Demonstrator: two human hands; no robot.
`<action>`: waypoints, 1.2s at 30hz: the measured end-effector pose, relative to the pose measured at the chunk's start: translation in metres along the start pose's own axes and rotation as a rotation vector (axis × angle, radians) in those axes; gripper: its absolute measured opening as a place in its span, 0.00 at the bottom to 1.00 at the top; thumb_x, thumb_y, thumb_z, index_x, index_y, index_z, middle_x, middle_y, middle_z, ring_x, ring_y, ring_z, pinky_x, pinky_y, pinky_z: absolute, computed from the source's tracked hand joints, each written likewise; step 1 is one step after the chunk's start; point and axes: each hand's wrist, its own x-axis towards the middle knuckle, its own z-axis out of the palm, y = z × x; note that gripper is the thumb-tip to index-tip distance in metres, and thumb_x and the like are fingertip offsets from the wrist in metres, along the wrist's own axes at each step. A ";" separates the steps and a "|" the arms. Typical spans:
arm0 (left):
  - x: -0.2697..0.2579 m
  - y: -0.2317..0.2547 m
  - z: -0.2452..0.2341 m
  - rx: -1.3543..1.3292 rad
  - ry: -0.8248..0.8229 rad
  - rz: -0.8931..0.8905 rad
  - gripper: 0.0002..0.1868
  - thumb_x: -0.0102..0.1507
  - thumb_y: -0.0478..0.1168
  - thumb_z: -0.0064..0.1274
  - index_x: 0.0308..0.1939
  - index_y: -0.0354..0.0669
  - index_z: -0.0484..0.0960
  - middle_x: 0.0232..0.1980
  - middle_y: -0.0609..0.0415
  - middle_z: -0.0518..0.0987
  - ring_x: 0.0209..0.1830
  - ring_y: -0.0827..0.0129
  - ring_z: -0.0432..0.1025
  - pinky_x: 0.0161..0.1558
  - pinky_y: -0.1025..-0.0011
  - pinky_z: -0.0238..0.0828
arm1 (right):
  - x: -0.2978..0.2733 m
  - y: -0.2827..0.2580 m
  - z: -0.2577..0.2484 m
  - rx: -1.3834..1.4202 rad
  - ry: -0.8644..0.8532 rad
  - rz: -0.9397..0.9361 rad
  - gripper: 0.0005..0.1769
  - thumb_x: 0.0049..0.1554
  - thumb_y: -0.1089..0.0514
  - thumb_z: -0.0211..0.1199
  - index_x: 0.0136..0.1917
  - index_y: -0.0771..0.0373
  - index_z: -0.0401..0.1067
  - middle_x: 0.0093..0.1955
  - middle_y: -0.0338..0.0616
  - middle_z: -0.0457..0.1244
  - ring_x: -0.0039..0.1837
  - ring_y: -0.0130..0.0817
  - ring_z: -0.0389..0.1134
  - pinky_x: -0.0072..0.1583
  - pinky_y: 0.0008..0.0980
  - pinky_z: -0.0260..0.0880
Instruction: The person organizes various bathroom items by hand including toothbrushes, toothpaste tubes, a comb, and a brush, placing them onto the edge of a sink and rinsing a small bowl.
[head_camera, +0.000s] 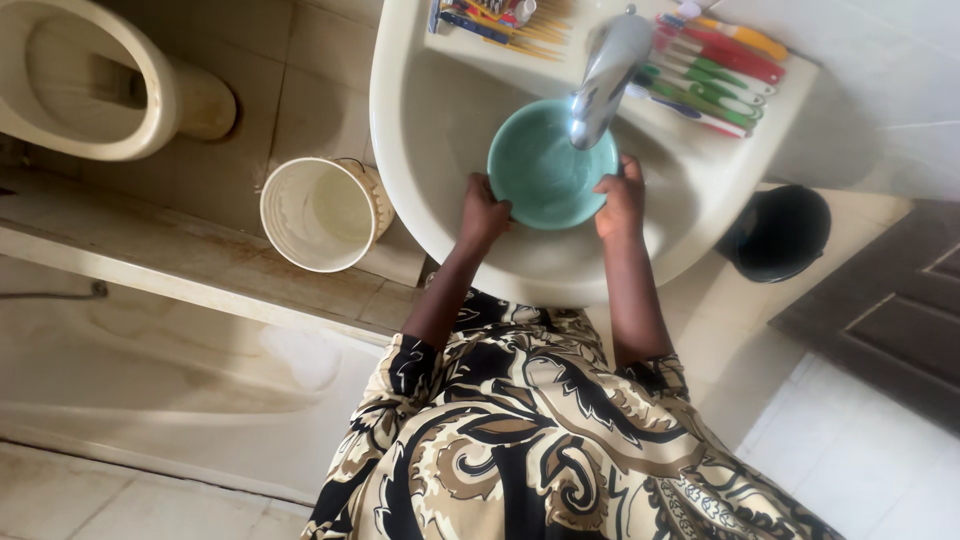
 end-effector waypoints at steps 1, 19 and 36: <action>-0.005 0.007 -0.001 -0.008 0.004 -0.001 0.22 0.58 0.22 0.48 0.55 0.31 0.61 0.43 0.39 0.76 0.30 0.59 0.78 0.22 0.69 0.76 | 0.000 -0.002 -0.001 0.059 -0.024 0.056 0.33 0.40 0.76 0.52 0.60 0.66 0.66 0.54 0.48 0.63 0.55 0.40 0.66 0.57 0.37 0.71; -0.081 0.038 -0.065 -0.304 -0.049 0.213 0.23 0.56 0.27 0.47 0.55 0.41 0.66 0.42 0.50 0.75 0.35 0.69 0.71 0.35 0.70 0.75 | -0.108 -0.080 0.100 0.048 -0.445 0.212 0.49 0.41 0.63 0.57 0.77 0.49 0.54 0.72 0.41 0.56 0.75 0.43 0.56 0.71 0.52 0.64; -0.181 -0.055 -0.180 -0.936 0.132 0.403 0.17 0.59 0.28 0.46 0.50 0.48 0.68 0.39 0.59 0.74 0.33 0.77 0.67 0.31 0.78 0.63 | -0.184 -0.023 0.191 -0.319 -0.868 0.138 0.45 0.53 0.54 0.62 0.81 0.62 0.54 0.75 0.46 0.56 0.78 0.42 0.56 0.78 0.42 0.56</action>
